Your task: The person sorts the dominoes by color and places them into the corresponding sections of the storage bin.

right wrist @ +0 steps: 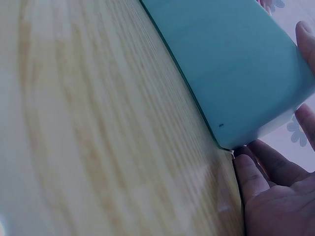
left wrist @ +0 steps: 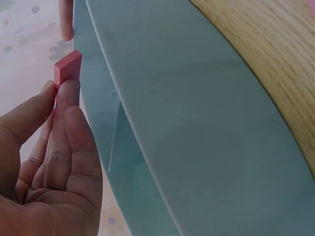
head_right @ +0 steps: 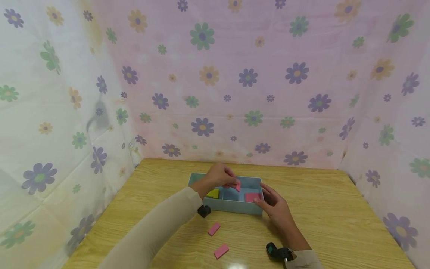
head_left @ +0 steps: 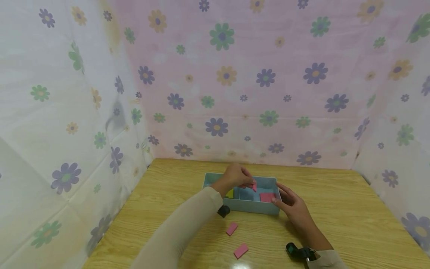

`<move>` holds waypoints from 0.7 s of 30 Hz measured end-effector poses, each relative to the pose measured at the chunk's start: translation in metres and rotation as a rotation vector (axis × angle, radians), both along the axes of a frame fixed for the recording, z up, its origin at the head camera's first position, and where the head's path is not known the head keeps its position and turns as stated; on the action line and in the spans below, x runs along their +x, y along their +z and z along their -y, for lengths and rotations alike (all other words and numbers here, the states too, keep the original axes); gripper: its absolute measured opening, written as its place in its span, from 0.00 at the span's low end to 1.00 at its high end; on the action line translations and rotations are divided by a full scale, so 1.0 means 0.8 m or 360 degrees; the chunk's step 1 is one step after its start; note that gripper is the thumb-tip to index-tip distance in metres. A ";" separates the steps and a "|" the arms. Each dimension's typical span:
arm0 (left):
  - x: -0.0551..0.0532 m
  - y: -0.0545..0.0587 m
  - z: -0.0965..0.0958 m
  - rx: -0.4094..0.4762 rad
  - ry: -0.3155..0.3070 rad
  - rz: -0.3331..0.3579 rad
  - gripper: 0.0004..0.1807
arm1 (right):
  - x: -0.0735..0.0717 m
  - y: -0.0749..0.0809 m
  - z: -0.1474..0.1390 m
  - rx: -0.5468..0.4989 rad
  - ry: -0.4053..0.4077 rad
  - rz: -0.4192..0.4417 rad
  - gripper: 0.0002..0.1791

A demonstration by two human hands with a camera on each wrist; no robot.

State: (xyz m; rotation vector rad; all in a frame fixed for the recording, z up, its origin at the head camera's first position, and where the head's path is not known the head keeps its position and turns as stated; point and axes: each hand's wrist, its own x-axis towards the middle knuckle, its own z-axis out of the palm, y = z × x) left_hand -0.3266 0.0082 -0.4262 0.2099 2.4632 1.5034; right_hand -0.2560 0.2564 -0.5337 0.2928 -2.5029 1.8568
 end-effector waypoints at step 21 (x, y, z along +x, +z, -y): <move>0.008 0.002 -0.025 -0.0217 0.0012 -0.0062 0.06 | -0.002 -0.005 -0.002 -0.0045 0.0025 0.0001 0.39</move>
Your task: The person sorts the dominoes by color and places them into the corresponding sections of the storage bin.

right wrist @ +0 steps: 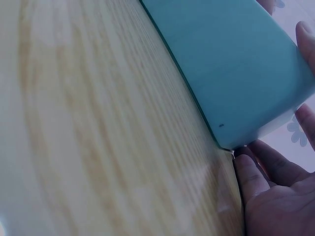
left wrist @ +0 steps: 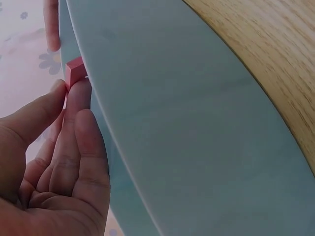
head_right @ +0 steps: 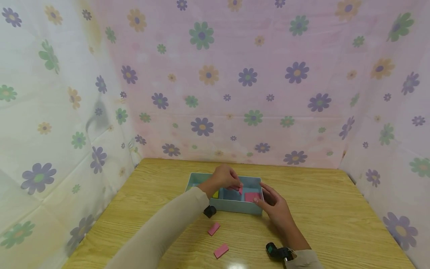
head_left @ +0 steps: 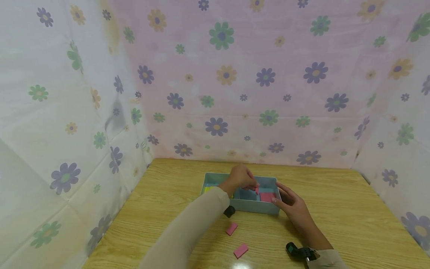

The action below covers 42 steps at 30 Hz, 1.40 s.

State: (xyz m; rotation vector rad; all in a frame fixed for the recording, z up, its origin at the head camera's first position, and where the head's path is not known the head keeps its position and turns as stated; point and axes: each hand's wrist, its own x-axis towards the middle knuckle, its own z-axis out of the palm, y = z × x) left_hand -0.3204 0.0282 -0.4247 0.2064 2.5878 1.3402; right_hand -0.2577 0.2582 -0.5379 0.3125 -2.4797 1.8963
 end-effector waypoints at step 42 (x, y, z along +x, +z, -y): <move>0.009 -0.008 -0.028 -0.0098 -0.0030 0.0385 0.44 | 0.001 0.003 -0.001 0.0025 0.0012 -0.0025 0.39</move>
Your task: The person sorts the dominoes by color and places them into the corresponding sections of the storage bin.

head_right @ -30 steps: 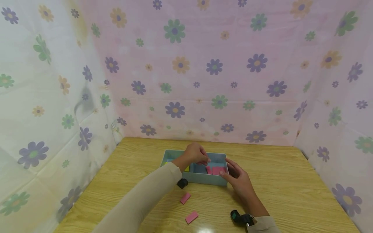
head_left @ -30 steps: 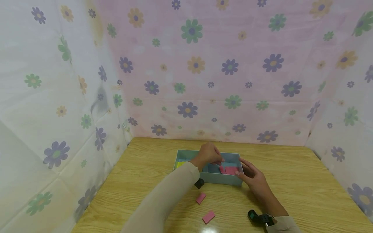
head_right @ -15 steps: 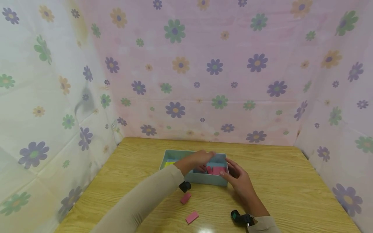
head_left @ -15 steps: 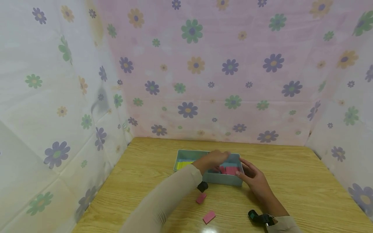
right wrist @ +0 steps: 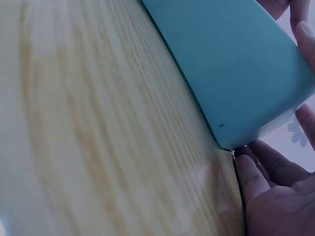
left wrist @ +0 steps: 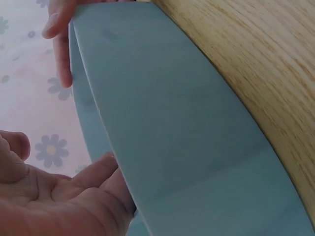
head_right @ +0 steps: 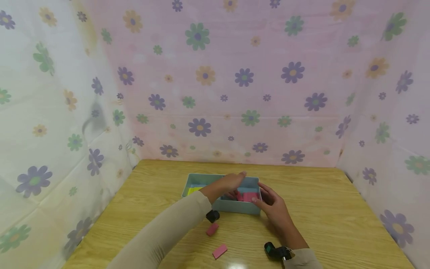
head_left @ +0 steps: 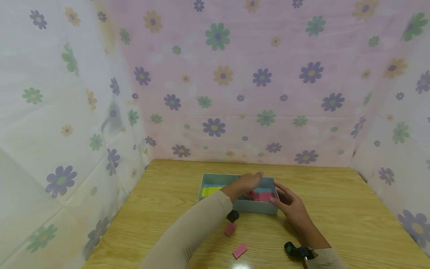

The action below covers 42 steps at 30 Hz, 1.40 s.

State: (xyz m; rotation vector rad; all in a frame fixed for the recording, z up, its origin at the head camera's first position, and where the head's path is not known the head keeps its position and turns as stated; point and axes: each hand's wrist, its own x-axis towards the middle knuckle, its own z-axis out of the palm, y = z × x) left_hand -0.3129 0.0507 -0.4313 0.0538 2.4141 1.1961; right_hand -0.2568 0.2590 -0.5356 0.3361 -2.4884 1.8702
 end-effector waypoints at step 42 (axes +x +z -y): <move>0.010 0.009 0.022 0.0216 0.0019 -0.0192 0.30 | -0.002 -0.002 0.001 -0.0040 -0.0007 0.0019 0.39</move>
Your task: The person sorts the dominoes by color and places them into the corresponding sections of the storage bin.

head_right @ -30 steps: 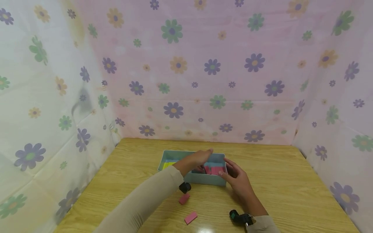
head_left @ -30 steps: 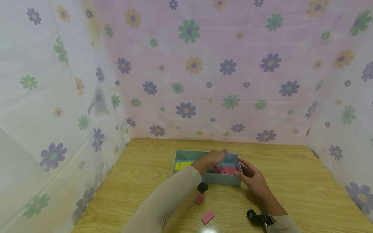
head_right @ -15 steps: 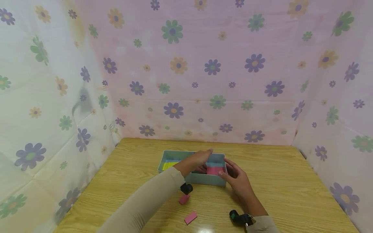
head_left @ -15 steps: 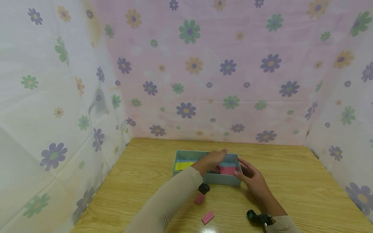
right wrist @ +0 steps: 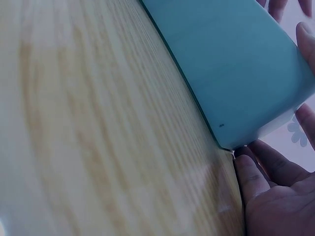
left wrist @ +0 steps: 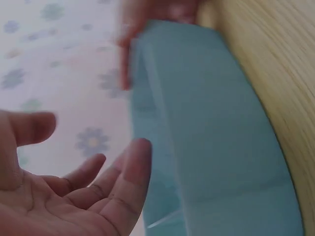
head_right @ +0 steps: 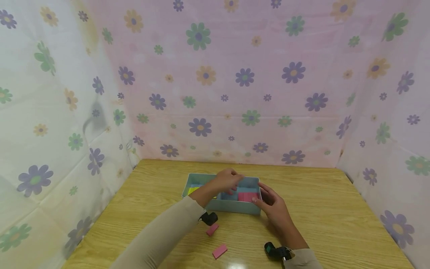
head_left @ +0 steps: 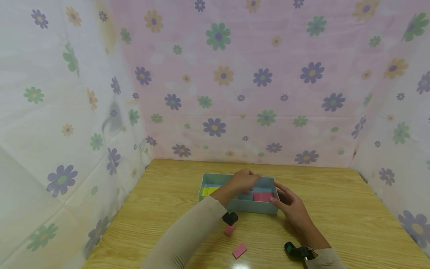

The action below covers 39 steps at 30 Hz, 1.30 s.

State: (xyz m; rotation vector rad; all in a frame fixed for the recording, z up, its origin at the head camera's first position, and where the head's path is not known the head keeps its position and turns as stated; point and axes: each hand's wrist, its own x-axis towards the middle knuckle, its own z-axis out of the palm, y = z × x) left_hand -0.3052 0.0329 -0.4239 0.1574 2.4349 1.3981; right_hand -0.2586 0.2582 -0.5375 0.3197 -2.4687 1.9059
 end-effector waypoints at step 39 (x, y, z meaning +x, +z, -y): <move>0.101 -0.041 0.145 0.0043 -0.0275 -0.0294 0.15 | 0.003 0.003 0.002 0.0057 -0.0034 -0.0012 0.39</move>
